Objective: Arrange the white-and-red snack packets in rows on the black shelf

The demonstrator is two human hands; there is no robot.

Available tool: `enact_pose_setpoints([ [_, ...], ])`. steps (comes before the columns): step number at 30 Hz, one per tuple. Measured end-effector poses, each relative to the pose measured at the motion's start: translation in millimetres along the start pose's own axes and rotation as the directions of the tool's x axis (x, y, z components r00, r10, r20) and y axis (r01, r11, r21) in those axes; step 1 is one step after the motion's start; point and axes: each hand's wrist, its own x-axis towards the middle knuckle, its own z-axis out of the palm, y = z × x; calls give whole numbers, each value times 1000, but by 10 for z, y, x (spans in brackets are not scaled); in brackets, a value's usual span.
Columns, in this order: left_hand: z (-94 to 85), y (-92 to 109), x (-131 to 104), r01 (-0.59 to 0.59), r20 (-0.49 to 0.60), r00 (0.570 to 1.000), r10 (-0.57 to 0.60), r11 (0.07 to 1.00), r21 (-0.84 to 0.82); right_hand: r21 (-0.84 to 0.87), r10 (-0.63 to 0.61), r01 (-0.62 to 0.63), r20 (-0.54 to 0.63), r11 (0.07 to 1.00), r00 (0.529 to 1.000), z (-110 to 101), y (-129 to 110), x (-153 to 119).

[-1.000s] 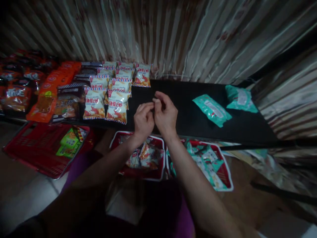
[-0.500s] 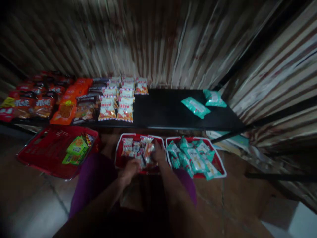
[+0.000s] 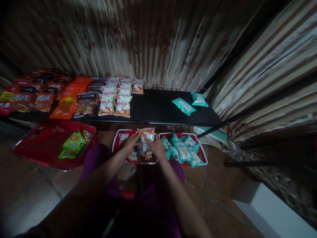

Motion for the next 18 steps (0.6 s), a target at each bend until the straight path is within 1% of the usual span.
enact_pose_setpoints([
  [2,20,58,12,-11,42,999,13,999,-43,155,-19,21,-14,988,1000,-68,-138,-211],
  [4,0,101,-26,-78,51,995,84,991,-106,338,-56,46,22,940,998,-73,-232,-375],
  [6,-55,134,-99,-159,39,985,166,977,-141,531,-78,34,60,847,995,-64,-298,-454],
  [9,-163,195,-229,-197,58,977,203,975,-98,741,-18,-29,55,671,998,-110,-404,-457],
  [11,-225,250,-306,-224,72,971,227,974,-47,802,11,-50,54,596,998,-187,-486,-441],
  [12,-247,277,-340,-247,73,966,248,969,-25,812,5,-57,66,581,998,-232,-523,-440],
  [14,-269,323,-398,-298,78,952,295,954,18,813,-12,-57,78,579,997,-313,-576,-451],
  [15,-268,339,-423,-321,89,945,316,946,42,810,-11,-47,66,584,998,-344,-589,-460],
  [18,-215,362,-483,-362,124,929,349,927,96,794,14,31,-49,608,999,-391,-580,-463],
])
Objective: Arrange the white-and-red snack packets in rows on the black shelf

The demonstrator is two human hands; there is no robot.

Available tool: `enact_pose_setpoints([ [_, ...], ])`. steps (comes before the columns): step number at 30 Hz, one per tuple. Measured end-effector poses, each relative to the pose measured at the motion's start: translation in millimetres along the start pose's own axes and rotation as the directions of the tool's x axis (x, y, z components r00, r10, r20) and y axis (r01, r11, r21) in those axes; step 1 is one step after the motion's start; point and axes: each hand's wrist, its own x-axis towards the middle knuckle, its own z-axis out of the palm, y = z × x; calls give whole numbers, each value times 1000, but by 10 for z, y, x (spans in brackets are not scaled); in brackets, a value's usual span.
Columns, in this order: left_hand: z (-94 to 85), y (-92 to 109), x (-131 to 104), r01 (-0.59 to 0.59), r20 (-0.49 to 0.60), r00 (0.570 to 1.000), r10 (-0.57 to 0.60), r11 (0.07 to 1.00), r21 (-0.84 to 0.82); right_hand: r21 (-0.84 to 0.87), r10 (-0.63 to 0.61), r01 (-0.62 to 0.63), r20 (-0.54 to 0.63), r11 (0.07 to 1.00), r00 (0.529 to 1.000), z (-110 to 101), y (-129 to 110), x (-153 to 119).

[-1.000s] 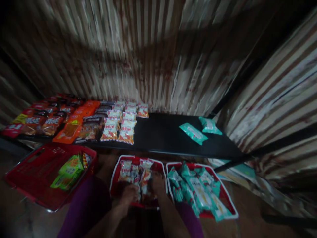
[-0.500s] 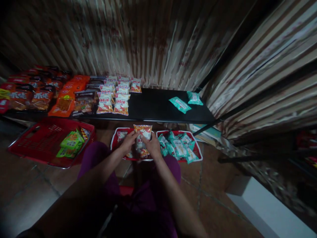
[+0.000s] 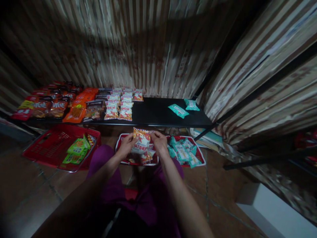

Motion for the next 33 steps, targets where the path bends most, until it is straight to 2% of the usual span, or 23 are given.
enact_pose_setpoints([
  [4,114,70,-27,14,-16,1000,-14,1000,-23,-128,-165,154,-83,980,983,-38,14,77],
  [7,149,146,-44,31,41,999,-27,994,-106,-184,-221,198,-119,963,968,-44,3,132],
  [11,124,190,-74,140,169,980,-106,969,-206,-124,-194,173,-183,977,964,-30,-19,159],
  [17,146,160,-137,194,235,963,-128,939,-283,48,-122,138,-244,989,962,-22,-21,154],
  [20,144,167,-147,200,202,968,-147,939,-278,64,-77,92,-203,994,976,-53,-51,159],
  [25,70,172,-144,169,153,979,-136,960,-225,40,12,-13,25,999,1000,-137,-161,154],
  [33,-20,209,-140,160,89,986,-139,937,-310,118,63,-65,19,991,998,-169,-193,85],
])
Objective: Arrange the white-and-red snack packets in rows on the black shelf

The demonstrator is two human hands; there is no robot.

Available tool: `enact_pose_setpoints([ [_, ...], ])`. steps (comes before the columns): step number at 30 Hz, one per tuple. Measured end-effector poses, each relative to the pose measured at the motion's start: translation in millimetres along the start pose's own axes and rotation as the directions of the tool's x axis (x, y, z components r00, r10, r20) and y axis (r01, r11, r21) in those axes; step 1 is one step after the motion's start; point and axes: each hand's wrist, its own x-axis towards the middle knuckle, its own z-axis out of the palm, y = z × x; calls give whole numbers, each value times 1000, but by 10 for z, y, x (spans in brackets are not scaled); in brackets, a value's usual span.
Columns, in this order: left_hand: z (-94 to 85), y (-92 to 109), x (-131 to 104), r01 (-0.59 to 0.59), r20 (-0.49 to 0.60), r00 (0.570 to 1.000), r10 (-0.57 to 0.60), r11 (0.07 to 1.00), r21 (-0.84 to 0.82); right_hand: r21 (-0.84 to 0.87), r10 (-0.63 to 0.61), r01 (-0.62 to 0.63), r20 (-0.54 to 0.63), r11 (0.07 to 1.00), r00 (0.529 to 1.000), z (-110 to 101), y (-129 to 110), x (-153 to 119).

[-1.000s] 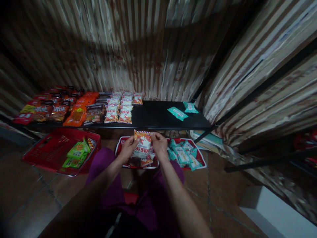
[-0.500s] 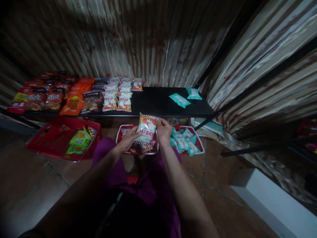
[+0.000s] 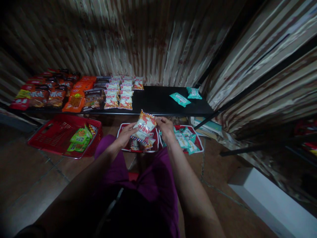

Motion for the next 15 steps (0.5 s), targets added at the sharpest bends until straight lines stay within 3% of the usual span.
enact_pose_setpoints([
  [6,-72,194,130,-77,-161,986,54,988,-137,308,130,-65,-194,949,972,135,148,-195],
  [11,-8,248,179,-65,-129,991,44,984,-165,480,147,-34,-200,877,969,371,436,-471],
  [15,-9,249,223,-62,-263,964,22,987,-148,497,257,-148,-159,855,953,427,655,-696],
])
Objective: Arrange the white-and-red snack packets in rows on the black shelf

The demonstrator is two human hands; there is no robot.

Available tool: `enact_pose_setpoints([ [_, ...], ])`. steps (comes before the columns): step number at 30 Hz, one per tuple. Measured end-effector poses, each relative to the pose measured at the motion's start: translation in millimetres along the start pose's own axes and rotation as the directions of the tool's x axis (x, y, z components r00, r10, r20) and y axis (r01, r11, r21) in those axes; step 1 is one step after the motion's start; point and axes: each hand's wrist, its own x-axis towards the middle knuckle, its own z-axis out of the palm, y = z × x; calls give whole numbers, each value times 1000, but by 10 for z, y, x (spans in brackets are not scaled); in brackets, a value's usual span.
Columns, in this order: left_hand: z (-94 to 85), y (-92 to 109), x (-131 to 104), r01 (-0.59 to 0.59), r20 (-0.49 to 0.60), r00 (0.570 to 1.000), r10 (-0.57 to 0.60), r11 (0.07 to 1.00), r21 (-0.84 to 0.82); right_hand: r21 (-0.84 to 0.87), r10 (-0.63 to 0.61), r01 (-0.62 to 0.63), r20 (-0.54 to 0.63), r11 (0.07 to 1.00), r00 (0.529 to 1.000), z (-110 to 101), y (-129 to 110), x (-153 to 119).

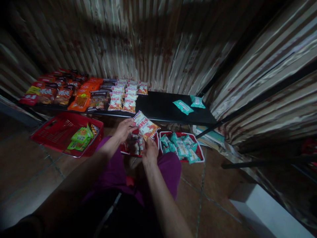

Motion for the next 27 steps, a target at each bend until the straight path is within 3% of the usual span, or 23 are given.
enact_pose_setpoints([
  [3,5,-17,48,-24,-35,999,25,1000,13,9,93,-92,-40,996,995,-82,92,-65],
  [8,90,-23,120,24,-95,995,-26,999,-26,-17,69,-69,1,997,998,-145,127,-82],
  [11,179,10,145,59,-168,985,-46,996,72,-43,61,-60,12,997,998,-166,168,-146],
  [14,254,33,164,-3,-214,976,45,981,192,-58,35,-33,40,998,999,-169,223,-246],
  [18,278,10,230,-107,-162,972,173,931,350,-84,25,-18,82,996,996,-146,242,-319],
  [21,244,-6,314,-159,-101,965,241,850,503,-140,95,-80,100,987,990,-150,219,-314],
  [25,189,40,398,-211,-7,961,277,749,628,-230,124,-79,188,970,974,-259,164,-252],
  [27,172,80,406,-233,26,958,286,721,652,-241,96,-52,177,969,980,-335,98,-184],
])
